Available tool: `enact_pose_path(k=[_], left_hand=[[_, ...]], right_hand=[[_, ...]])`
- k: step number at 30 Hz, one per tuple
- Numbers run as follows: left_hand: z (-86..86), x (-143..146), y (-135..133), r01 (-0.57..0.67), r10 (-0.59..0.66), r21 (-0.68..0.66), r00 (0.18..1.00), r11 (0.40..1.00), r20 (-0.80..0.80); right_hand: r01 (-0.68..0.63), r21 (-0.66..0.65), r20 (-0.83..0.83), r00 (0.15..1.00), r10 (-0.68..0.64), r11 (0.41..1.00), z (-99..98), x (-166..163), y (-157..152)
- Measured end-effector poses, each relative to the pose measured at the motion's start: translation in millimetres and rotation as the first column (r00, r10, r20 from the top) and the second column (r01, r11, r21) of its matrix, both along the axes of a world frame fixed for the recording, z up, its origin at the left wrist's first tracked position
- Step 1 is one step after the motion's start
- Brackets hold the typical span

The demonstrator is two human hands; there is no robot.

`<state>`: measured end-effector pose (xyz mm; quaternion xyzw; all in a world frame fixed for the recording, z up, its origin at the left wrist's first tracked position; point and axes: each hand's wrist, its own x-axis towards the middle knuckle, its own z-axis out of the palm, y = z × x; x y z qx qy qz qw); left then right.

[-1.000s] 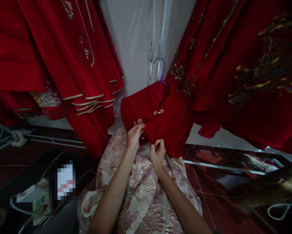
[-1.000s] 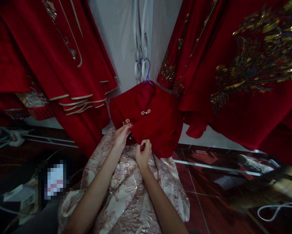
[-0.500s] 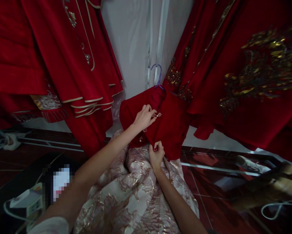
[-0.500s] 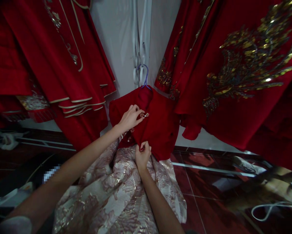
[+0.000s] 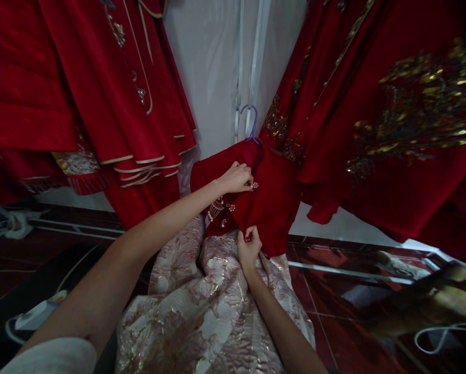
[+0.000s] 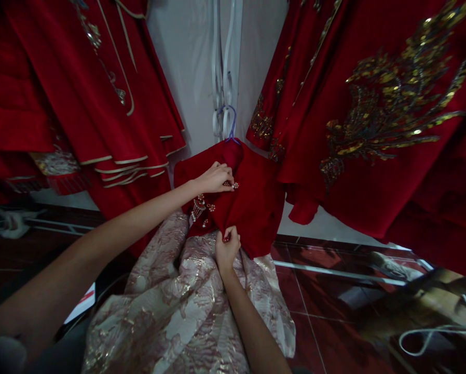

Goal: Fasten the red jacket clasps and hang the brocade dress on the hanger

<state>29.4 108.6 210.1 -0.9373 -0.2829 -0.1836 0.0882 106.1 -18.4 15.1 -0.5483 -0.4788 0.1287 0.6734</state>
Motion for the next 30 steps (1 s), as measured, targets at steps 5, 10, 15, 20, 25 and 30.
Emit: enact_pose_path(k=[5, 10, 15, 20, 25, 30], left_hand=[[-4.0, -7, -5, 0.088, -0.067, -0.102, 0.98, 0.991, 0.19], [-4.3, -3, -9, 0.088, -0.016, -0.187, 0.935, 0.978, 0.354], [-0.8, 3, -9, -0.005, 0.026, -0.086, 0.971, 0.996, 0.239], [-0.3, 0, -9, -0.024, 0.022, 0.015, 0.993, 1.0, 0.113], [-4.1, -1, -14, 0.023, -0.035, 0.174, 0.997, 0.984, 0.067], [-4.4, 1, -19, 0.039, -0.023, 0.35, 0.998, 0.936, -0.051]], right_hand=[[-0.001, 0.008, 0.003, 1.0, 0.0, 1.0, -0.1, 0, 0], [0.003, 0.016, 0.009, 1.0, -0.003, 1.0, 0.7, 0, 1], [0.006, 0.016, 0.016, 1.0, -0.007, 1.0, 1.2, 0, 0], [-0.011, 0.006, 0.02, 1.0, 0.011, 1.0, 2.3, 0, 0], [-0.01, -0.021, 0.03, 0.999, 0.011, 1.0, -0.8, 0, 0], [-0.007, 0.078, 0.062, 0.998, 0.002, 0.997, 16.3, 1, -4]])
